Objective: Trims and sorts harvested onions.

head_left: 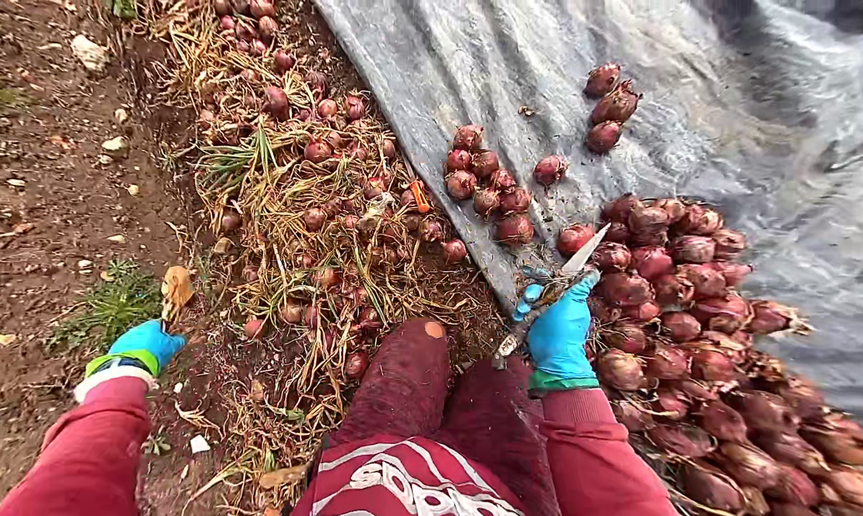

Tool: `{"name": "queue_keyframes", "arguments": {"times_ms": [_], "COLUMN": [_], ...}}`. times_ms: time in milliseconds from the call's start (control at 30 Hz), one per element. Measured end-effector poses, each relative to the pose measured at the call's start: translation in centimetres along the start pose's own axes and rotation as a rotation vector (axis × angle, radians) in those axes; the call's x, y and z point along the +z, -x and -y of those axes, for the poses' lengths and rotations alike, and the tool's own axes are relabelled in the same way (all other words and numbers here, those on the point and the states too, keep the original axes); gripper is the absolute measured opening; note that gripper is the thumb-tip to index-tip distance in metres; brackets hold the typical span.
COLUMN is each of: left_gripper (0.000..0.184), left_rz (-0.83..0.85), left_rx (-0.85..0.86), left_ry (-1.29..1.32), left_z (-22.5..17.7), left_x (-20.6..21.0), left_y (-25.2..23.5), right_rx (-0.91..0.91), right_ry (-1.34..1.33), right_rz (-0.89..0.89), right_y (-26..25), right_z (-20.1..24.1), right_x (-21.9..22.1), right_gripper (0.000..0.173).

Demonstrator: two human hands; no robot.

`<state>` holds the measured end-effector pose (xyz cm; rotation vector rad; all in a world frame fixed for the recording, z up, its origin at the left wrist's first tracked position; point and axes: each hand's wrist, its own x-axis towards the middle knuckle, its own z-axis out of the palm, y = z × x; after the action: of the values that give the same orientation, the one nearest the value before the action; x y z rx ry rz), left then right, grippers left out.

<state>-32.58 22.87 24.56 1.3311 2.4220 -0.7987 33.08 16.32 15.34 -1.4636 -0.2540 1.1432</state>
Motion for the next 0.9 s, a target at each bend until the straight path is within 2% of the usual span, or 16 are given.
{"name": "queue_keyframes", "arguments": {"times_ms": [33,67,100,133,200,300,400,467,600,700,767,833,900], "left_gripper": [0.065,0.069,0.071,0.07,0.055,0.041,0.038,0.041,0.075,0.084,0.077,0.065,0.06], "left_rz": [0.203,0.296,0.307,0.291,0.252,0.233,0.19,0.197,0.225,0.278,0.36,0.479,0.567], "left_rx": [-0.06,-0.071,-0.058,-0.021,0.091,0.25,0.381,0.4,0.389,0.325,0.275,0.299,0.361], "left_ry": [-0.2,-0.255,-0.189,-0.036,0.332,0.589,0.541,0.461,0.305,0.195,0.112,0.013,-0.004], "left_z": [2.7,4.1,3.4,1.0,-5.9,-16.1,-23.2,-26.4,-30.9,-32.9,-33.4,-33.8,-33.7], "left_x": [3.4,6.5,8.7,10.0,12.5,15.6,16.8,16.6,17.7,17.8,16.9,15.4,13.5], "left_y": [-0.4,-0.3,0.9,2.9,8.0,12.7,13.3,12.7,10.1,8.6,8.0,7.3,6.4], "right_rx": [0.018,0.051,0.098,0.145,0.161,0.087,-0.038,-0.115,-0.174,-0.148,-0.129,-0.12,-0.071], "right_ry": [0.182,0.374,0.544,0.676,0.927,1.245,1.467,1.586,1.737,1.733,1.578,1.237,0.707], "right_rz": [0.055,0.13,0.188,0.216,0.196,0.149,0.146,0.207,0.316,0.359,0.336,0.159,-0.072], "right_y": [0.7,1.2,1.3,1.1,0.2,-2.5,-7.9,-12.0,-17.3,-18.9,-18.4,-17.9,-16.9], "right_z": [0.0,-0.3,-1.1,-2.2,-4.4,-4.7,-4.2,-5.7,-9.1,-7.6,-4.5,-0.3,1.8], "right_x": [-0.1,-0.3,-0.3,-0.2,0.7,5.3,10.7,12.7,14.0,13.9,12.8,10.1,5.9], "right_gripper": [0.086,0.082,0.075,0.069,0.072,0.074,0.067,0.07,0.078,0.071,0.079,0.079,0.056]}}
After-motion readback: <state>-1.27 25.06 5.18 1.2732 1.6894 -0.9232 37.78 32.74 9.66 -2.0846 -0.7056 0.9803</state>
